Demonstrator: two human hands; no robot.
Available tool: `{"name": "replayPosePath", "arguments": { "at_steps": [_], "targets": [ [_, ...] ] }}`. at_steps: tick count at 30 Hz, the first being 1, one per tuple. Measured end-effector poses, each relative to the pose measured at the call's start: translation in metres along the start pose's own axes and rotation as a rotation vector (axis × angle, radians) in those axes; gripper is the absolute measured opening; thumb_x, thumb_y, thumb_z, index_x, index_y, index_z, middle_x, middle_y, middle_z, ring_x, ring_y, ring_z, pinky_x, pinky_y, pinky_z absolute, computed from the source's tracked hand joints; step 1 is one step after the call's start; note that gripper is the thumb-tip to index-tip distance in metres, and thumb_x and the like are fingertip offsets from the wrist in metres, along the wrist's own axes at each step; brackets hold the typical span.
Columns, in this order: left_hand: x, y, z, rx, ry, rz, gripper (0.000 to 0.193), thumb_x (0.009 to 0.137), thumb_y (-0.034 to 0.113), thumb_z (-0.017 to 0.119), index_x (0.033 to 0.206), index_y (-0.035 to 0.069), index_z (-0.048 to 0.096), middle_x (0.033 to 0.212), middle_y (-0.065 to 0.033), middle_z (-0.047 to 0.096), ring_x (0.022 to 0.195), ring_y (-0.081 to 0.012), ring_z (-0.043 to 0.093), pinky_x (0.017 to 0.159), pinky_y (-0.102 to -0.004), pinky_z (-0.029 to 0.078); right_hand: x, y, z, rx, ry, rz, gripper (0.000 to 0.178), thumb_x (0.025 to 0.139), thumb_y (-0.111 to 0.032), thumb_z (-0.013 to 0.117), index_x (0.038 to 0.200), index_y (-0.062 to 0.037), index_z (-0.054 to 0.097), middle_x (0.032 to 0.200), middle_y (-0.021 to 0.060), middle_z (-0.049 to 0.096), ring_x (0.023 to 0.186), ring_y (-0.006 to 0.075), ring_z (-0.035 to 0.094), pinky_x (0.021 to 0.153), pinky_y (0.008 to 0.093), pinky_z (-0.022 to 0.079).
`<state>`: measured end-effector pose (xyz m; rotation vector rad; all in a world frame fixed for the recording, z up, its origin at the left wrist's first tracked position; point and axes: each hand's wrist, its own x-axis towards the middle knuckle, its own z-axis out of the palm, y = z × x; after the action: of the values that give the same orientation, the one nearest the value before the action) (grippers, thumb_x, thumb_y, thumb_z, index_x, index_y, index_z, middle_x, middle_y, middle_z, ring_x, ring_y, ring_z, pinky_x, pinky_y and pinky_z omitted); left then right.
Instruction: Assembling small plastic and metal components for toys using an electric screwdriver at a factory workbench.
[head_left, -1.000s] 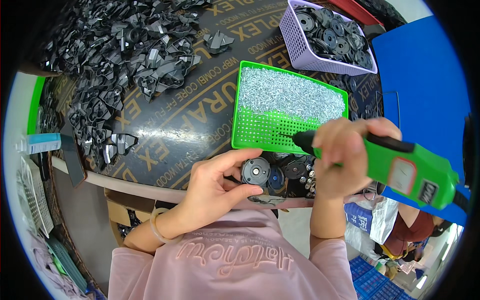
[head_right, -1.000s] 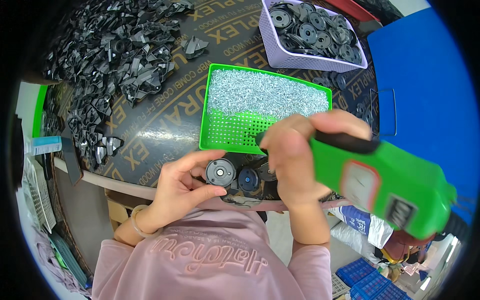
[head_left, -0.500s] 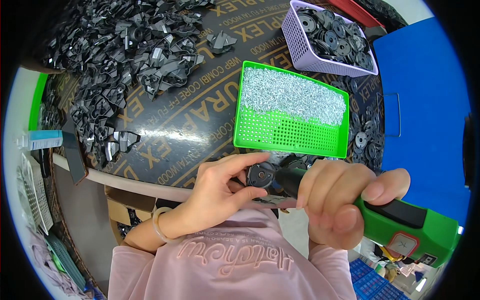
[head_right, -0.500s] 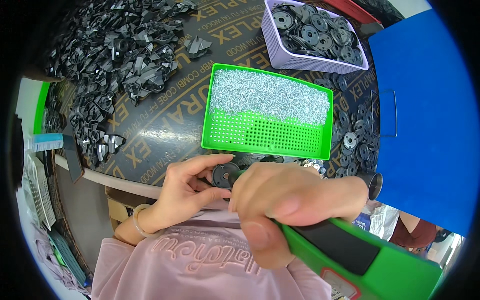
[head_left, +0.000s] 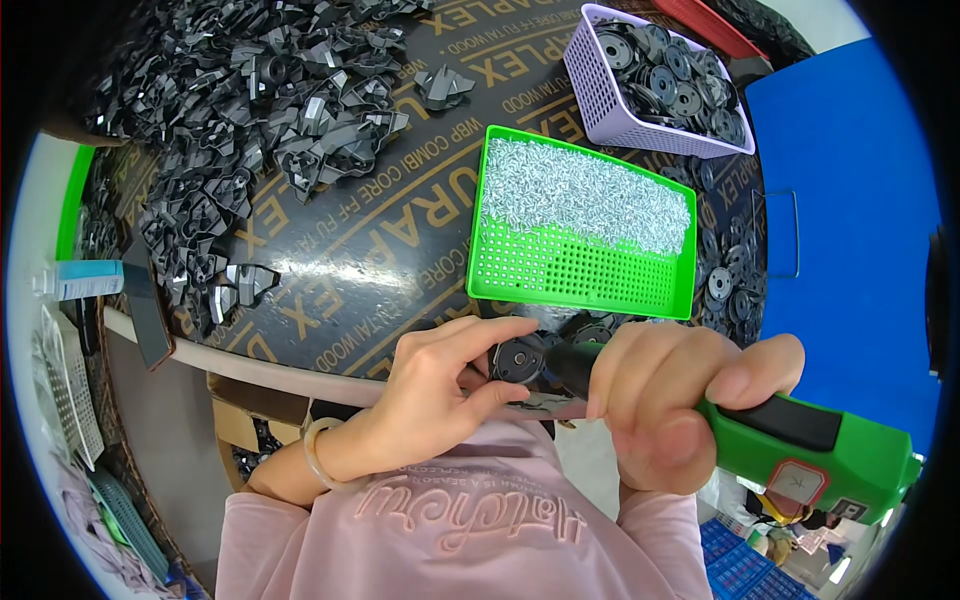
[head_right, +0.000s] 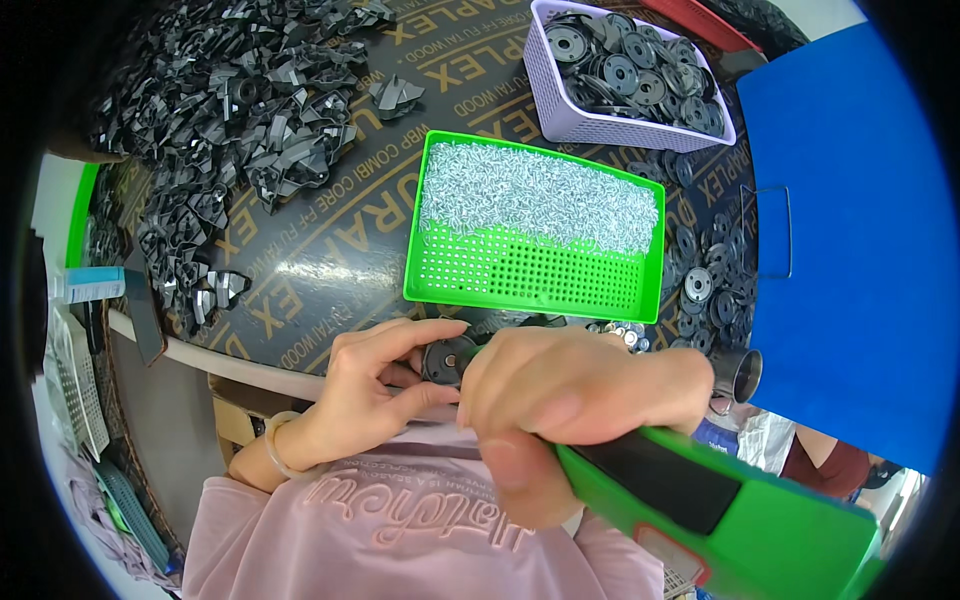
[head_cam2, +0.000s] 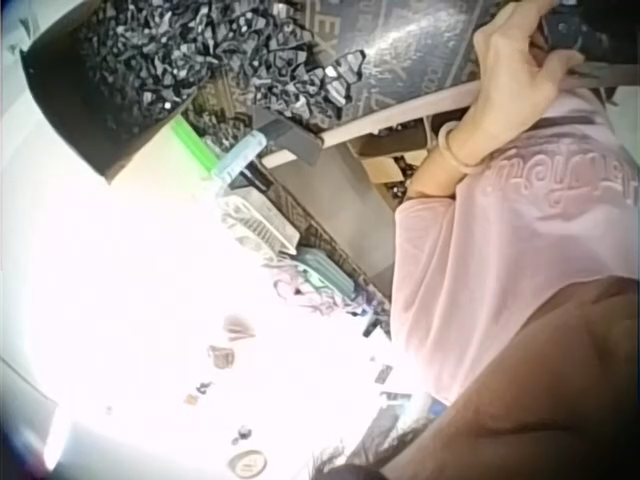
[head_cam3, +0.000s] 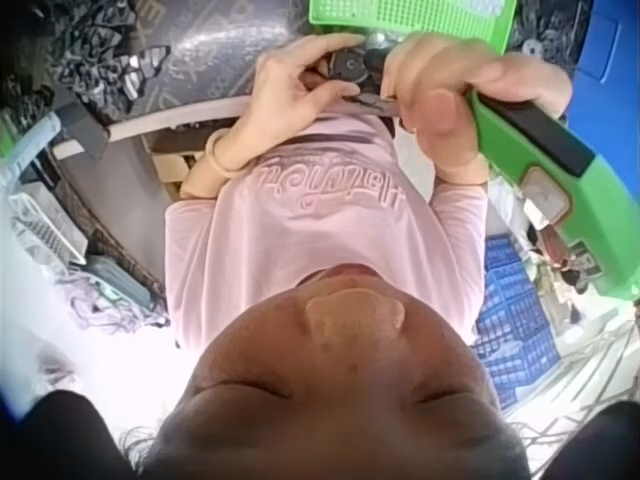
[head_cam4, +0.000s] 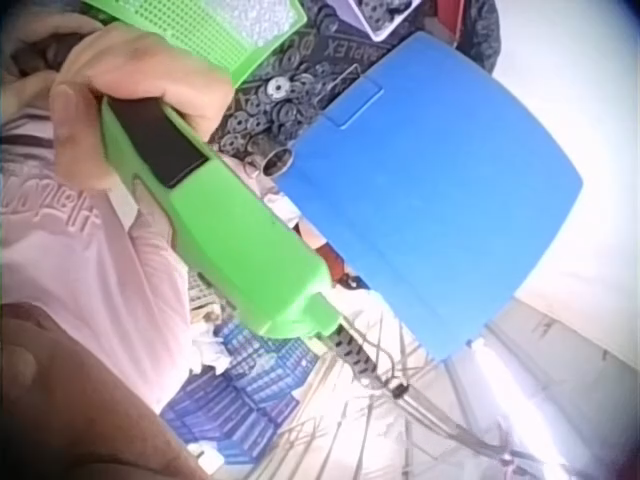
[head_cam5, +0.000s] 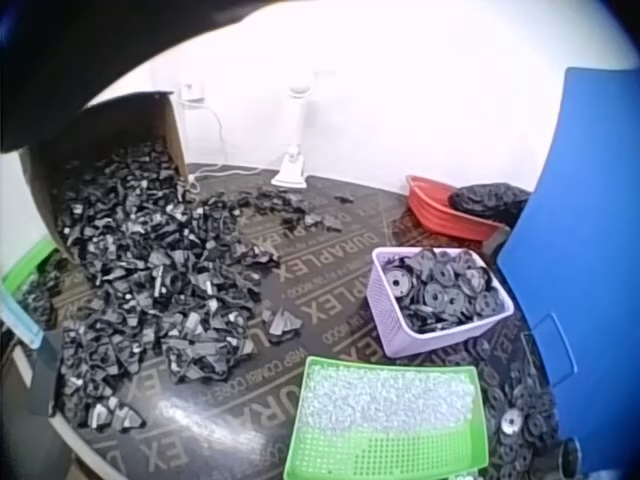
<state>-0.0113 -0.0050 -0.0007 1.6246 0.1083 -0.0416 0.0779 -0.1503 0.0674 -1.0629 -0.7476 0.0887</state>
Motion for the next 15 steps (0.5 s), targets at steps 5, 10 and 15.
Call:
{"name": "replayPosePath", "arguments": {
  "at_steps": [5, 10, 15],
  "targets": [
    [0.000, -0.005, -0.004, -0.102, 0.062, -0.054, 0.052, 0.075, -0.011, 0.076, 0.125, -0.001, 0.064, 0.110, -0.0150, 0.068, 0.078, -0.0140, 0.068, 0.066, -0.0265, 0.062, 0.009, 0.001, -0.017, 0.045, 0.121, -0.036, 0.040, 0.092, -0.006, 0.070, 0.115, -0.0096, 0.038, 0.063, 0.0050, 0.054, 0.050, 0.0188, 0.052, 0.051, 0.0375, 0.048],
    [0.002, -0.002, -0.004, -0.187, 0.045, -0.057, 0.053, 0.077, -0.013, 0.074, 0.127, 0.001, 0.063, 0.117, -0.0123, 0.063, 0.087, -0.0139, 0.066, 0.072, -0.0267, 0.064, 0.023, 0.048, -0.040, -0.230, 0.185, -0.103, 0.031, 0.091, 0.007, 0.056, 0.115, -0.0031, 0.041, 0.062, 0.0053, 0.053, 0.047, 0.0124, 0.051, 0.050, 0.0295, 0.049],
    [0.004, -0.007, -0.004, -0.194, 0.037, -0.028, 0.055, 0.077, -0.015, 0.073, 0.128, 0.002, 0.062, 0.118, -0.0109, 0.062, 0.089, -0.0128, 0.065, 0.074, -0.0261, 0.064, 0.022, 0.058, -0.044, -0.222, 0.209, -0.102, 0.029, 0.091, 0.007, 0.057, 0.114, -0.0027, 0.042, 0.062, 0.0050, 0.053, 0.047, 0.0110, 0.050, 0.052, 0.0296, 0.050]
  ]
}}
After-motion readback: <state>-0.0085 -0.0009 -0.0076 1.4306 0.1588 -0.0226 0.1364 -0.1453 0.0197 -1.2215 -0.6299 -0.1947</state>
